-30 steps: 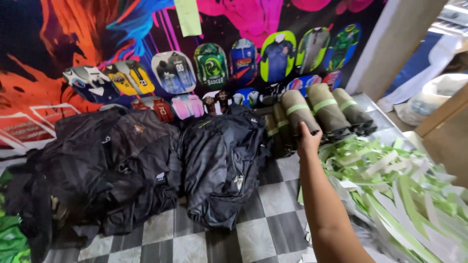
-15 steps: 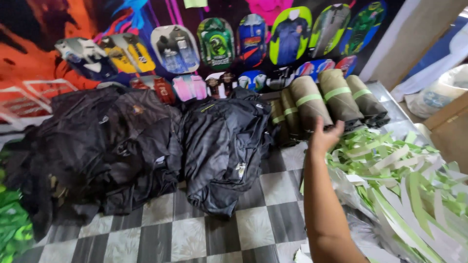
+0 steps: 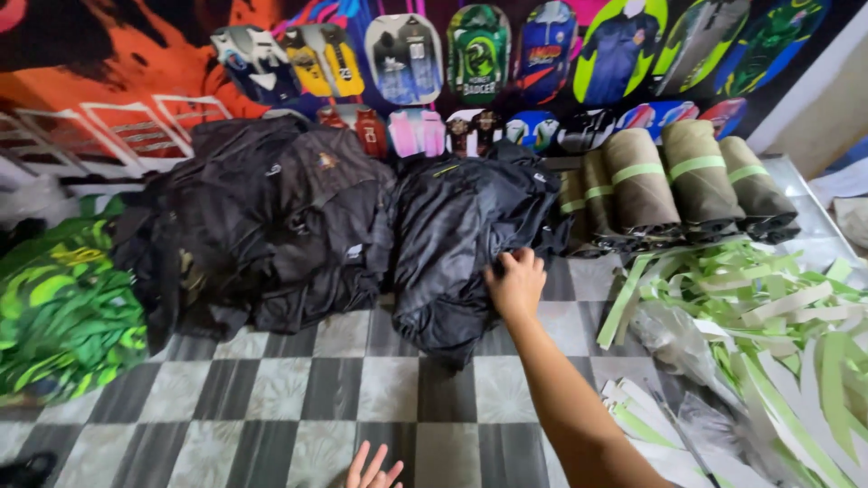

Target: Folding shirts and applying a paper label band secured with an adhesive strip.

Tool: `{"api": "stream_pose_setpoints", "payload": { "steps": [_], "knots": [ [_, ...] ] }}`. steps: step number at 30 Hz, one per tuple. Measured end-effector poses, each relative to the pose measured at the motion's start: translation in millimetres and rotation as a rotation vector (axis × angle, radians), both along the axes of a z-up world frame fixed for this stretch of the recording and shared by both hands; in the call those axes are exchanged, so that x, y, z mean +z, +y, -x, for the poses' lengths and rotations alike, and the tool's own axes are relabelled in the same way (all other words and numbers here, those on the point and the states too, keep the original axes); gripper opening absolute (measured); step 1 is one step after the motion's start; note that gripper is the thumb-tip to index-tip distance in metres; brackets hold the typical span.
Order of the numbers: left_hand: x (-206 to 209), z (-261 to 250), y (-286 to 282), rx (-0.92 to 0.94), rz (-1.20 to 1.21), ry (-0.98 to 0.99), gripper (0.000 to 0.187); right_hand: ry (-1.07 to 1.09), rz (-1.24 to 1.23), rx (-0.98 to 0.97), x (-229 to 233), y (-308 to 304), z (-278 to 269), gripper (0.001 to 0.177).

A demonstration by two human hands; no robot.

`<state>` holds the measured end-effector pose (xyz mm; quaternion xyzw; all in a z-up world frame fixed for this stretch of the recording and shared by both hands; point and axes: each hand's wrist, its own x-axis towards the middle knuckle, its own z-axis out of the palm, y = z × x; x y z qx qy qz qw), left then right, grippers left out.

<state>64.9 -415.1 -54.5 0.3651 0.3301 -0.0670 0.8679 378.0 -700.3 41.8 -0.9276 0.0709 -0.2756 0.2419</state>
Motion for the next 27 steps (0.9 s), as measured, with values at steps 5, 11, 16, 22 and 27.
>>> {"api": "stream_pose_setpoints", "payload": {
  "steps": [5,11,16,22,27],
  "knots": [
    [50,4,-12,-0.026,-0.261,0.01,0.064,-0.194,0.101,0.004,38,5,2,0.014],
    [126,-2,-15,-0.038,-0.699,-0.369,0.058,-0.389,-0.25,0.616,108,54,89,0.022],
    [257,-2,-24,0.054,-1.181,-0.625,0.042,-0.235,-0.045,1.494,148,111,225,0.034],
    [144,-27,39,-0.711,-1.419,-0.675,0.051,0.268,-0.075,1.768,91,135,293,0.02],
    [87,-1,70,-1.116,-1.645,-0.545,0.058,0.257,-0.223,1.566,96,152,309,0.021]
  ]
}}
